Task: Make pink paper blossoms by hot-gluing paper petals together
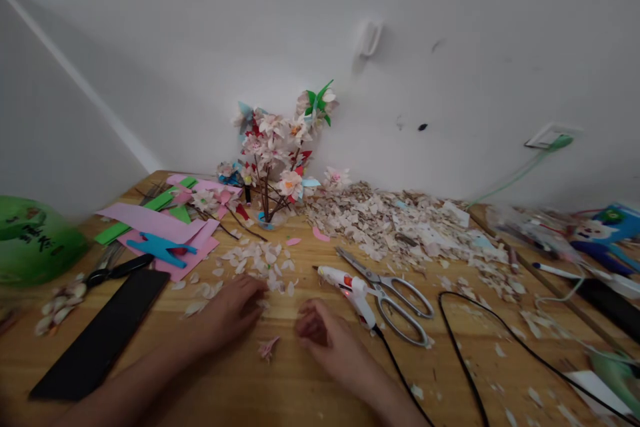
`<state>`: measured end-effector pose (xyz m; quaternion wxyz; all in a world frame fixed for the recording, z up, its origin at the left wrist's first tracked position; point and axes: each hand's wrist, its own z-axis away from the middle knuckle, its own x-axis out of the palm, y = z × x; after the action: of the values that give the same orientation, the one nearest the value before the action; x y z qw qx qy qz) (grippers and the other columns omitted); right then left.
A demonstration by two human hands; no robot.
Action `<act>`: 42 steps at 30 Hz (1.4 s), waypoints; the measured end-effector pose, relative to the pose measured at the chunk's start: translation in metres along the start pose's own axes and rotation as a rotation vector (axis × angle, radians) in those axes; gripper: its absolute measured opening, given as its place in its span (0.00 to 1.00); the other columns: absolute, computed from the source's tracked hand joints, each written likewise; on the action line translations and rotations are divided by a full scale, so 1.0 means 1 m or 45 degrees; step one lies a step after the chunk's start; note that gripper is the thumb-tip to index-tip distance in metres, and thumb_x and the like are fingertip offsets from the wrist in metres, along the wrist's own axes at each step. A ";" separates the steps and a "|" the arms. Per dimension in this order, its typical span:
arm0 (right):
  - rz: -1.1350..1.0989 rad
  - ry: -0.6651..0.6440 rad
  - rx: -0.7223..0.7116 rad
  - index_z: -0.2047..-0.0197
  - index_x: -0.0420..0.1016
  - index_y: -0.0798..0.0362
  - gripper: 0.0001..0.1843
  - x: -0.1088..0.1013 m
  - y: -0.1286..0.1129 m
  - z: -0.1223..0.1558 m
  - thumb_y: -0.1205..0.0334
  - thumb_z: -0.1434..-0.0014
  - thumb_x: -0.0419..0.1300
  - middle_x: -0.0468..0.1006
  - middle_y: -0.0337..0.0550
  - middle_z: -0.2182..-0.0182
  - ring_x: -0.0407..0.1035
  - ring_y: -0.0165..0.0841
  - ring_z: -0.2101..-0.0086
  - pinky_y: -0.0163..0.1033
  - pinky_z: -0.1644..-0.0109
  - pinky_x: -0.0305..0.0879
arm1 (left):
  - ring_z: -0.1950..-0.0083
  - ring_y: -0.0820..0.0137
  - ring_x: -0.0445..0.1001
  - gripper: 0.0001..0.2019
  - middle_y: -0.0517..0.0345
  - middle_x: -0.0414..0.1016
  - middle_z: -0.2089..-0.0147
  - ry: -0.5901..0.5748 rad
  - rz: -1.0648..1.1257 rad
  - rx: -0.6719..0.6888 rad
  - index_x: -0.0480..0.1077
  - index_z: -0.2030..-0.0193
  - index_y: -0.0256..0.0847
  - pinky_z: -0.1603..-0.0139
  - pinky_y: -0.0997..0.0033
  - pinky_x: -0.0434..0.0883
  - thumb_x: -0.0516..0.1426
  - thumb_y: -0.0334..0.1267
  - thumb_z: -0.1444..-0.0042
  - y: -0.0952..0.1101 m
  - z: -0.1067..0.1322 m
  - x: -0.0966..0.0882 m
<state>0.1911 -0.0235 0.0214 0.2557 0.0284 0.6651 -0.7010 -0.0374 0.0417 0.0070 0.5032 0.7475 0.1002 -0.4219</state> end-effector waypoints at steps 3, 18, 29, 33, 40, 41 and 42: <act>0.160 0.035 0.090 0.64 0.65 0.51 0.07 -0.013 0.007 0.006 0.61 0.48 0.57 0.71 0.37 0.72 0.68 0.32 0.70 0.36 0.66 0.65 | 0.59 0.63 0.67 0.15 0.53 0.71 0.63 0.028 0.014 -0.038 0.68 0.64 0.41 0.58 0.63 0.64 0.51 0.22 0.57 0.001 -0.002 0.005; 0.823 0.506 0.299 0.61 0.67 0.56 0.23 -0.085 0.025 0.012 0.46 0.54 0.60 0.74 0.46 0.68 0.69 0.40 0.69 0.41 0.67 0.64 | 0.64 0.67 0.70 0.08 0.58 0.71 0.67 0.224 0.473 -0.238 0.66 0.64 0.43 0.61 0.64 0.67 0.55 0.30 0.53 -0.001 0.000 0.007; 0.253 0.692 0.263 0.67 0.74 0.51 0.16 -0.043 0.019 -0.020 0.49 0.55 0.59 0.80 0.46 0.67 0.74 0.46 0.65 0.48 0.60 0.70 | 0.64 0.69 0.75 0.17 0.57 0.75 0.67 0.348 1.099 -0.461 0.63 0.63 0.41 0.61 0.69 0.71 0.63 0.37 0.60 -0.002 -0.002 0.004; 0.271 0.345 0.055 0.73 0.72 0.49 0.08 -0.025 -0.005 -0.015 0.54 0.51 0.59 0.78 0.41 0.72 0.72 0.40 0.69 0.41 0.65 0.70 | 0.70 0.75 0.73 0.21 0.64 0.75 0.74 0.361 1.376 -0.608 0.64 0.63 0.40 0.65 0.75 0.69 0.67 0.36 0.65 0.004 -0.002 0.002; 0.325 0.281 -0.056 0.79 0.63 0.49 0.11 0.000 -0.029 -0.016 0.55 0.49 0.58 0.69 0.36 0.79 0.67 0.34 0.77 0.37 0.74 0.65 | 0.73 0.78 0.71 0.23 0.65 0.76 0.76 0.317 1.444 -0.674 0.64 0.61 0.39 0.69 0.80 0.66 0.67 0.35 0.65 0.012 0.000 -0.003; 0.340 0.286 -0.053 0.79 0.62 0.48 0.12 0.000 -0.029 -0.015 0.55 0.49 0.58 0.69 0.36 0.80 0.66 0.34 0.78 0.36 0.75 0.64 | 0.74 0.78 0.71 0.23 0.66 0.76 0.76 0.323 1.438 -0.676 0.64 0.61 0.39 0.69 0.80 0.66 0.67 0.34 0.65 0.013 0.000 -0.003; 0.354 0.290 -0.059 0.80 0.62 0.48 0.12 0.000 -0.028 -0.014 0.55 0.49 0.58 0.68 0.36 0.81 0.66 0.34 0.79 0.36 0.76 0.63 | 0.74 0.78 0.71 0.23 0.66 0.76 0.76 0.328 1.433 -0.677 0.64 0.61 0.40 0.69 0.80 0.66 0.67 0.34 0.65 0.013 0.000 -0.003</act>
<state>0.1752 -0.0104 0.0455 0.2739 0.1933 0.6955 -0.6356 -0.0319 0.0363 0.0184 0.8003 0.5800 -0.1469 0.0397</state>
